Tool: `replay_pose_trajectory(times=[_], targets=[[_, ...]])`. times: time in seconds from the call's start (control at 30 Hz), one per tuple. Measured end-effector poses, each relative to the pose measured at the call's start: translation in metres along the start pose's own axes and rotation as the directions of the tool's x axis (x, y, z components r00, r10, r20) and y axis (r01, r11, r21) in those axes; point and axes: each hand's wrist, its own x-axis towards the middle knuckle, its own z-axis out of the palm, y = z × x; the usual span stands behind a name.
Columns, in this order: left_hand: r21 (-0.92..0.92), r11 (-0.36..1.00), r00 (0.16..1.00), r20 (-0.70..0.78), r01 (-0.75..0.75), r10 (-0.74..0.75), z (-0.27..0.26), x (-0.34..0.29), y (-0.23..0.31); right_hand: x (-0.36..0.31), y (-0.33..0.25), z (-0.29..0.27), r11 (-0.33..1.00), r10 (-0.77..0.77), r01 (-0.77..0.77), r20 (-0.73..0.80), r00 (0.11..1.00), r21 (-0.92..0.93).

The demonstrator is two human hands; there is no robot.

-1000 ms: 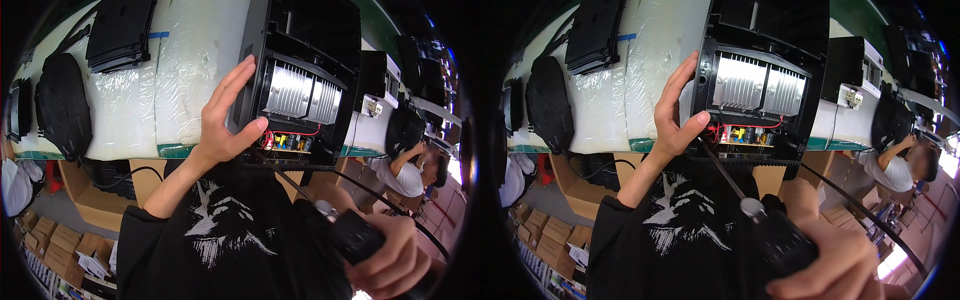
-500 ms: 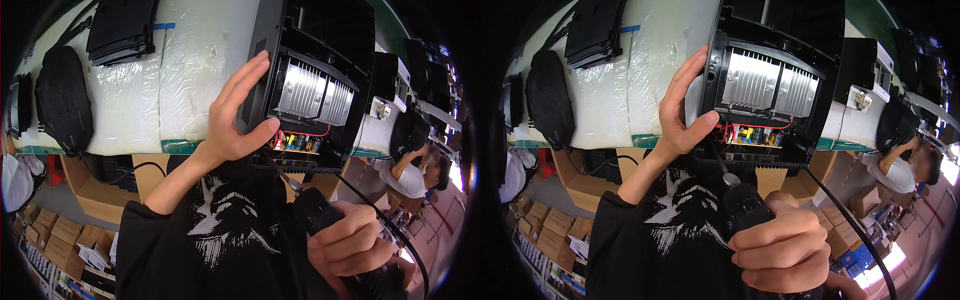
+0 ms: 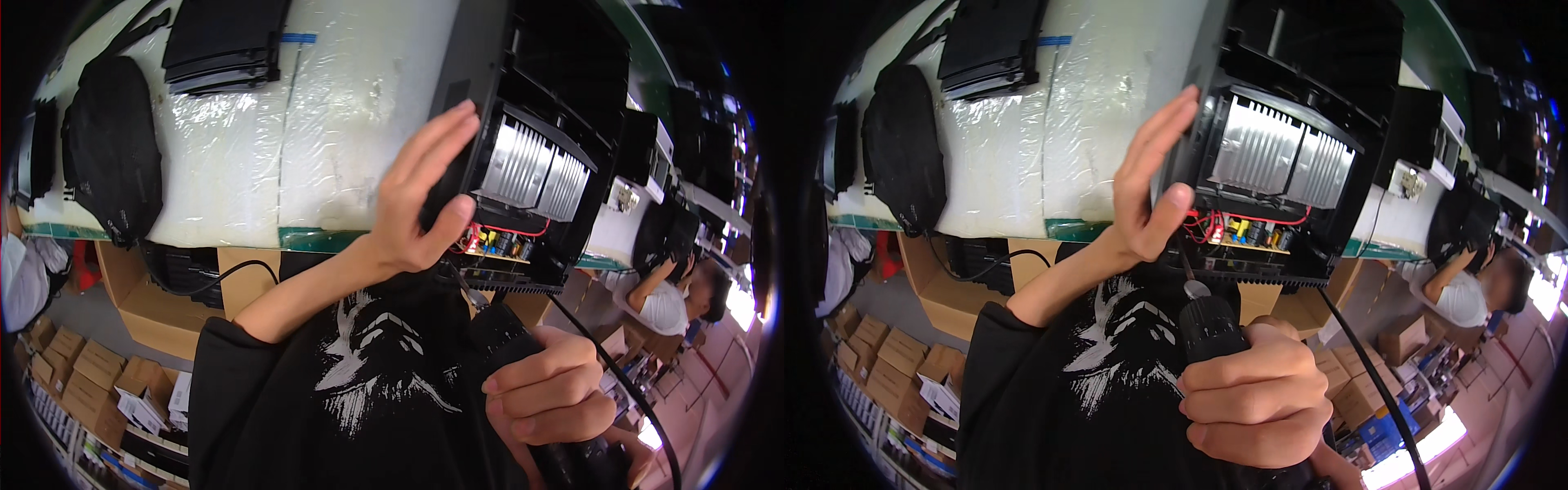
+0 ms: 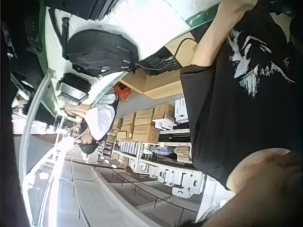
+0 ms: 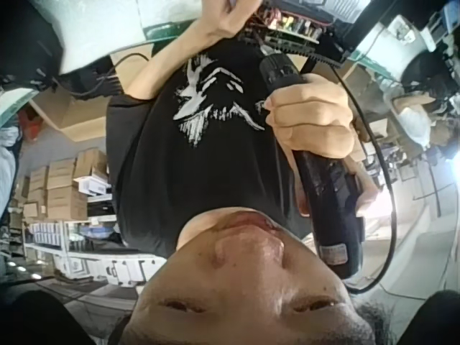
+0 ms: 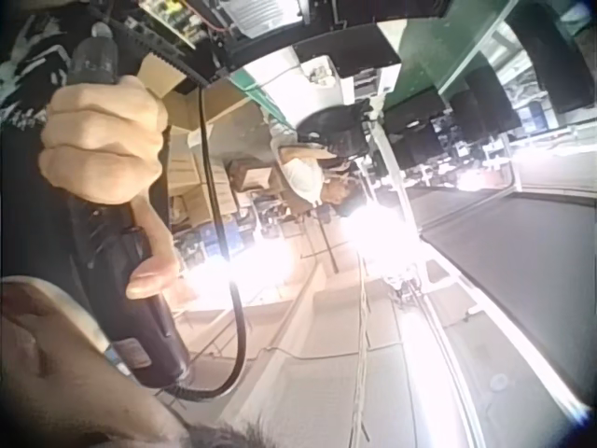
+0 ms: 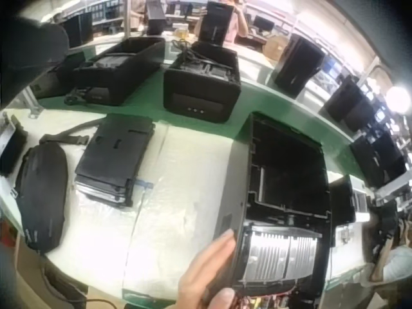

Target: Assembling the housing and connecting internal components of an electronic device on an assembly line.

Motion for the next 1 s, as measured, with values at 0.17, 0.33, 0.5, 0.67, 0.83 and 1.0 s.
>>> replay_pose_trajectory(times=[0.17,0.33,0.5,0.67,0.83,1.0], targets=[[-0.025,0.998,0.998,0.031,0.049,-0.049,-0.002,-0.005,-0.001,-0.001,-0.004,0.002,0.975,0.204,-0.197,0.062,0.977,-0.105],[-0.059,0.997,0.998,0.017,0.057,-0.056,-0.001,-0.006,-0.001,0.003,-0.004,0.001,0.951,0.290,-0.281,0.060,0.955,-0.130],[-0.059,0.998,0.999,-0.001,0.033,-0.033,-0.002,-0.006,-0.004,0.000,-0.002,-0.002,0.945,0.312,-0.297,0.106,0.944,-0.136],[-0.045,0.999,1.000,-0.007,0.008,-0.009,-0.002,-0.004,-0.003,0.004,-0.003,-0.009,0.952,0.296,-0.275,0.173,0.940,-0.134],[0.041,0.996,0.994,0.070,0.081,-0.084,-0.006,0.015,0.022,0.015,-0.008,-0.018,0.989,0.151,-0.150,0.053,0.987,-0.013],[0.196,0.962,0.970,0.113,0.190,-0.215,0.002,0.042,0.027,0.030,-0.025,-0.035,0.997,0.005,0.003,-0.098,0.995,0.080]])
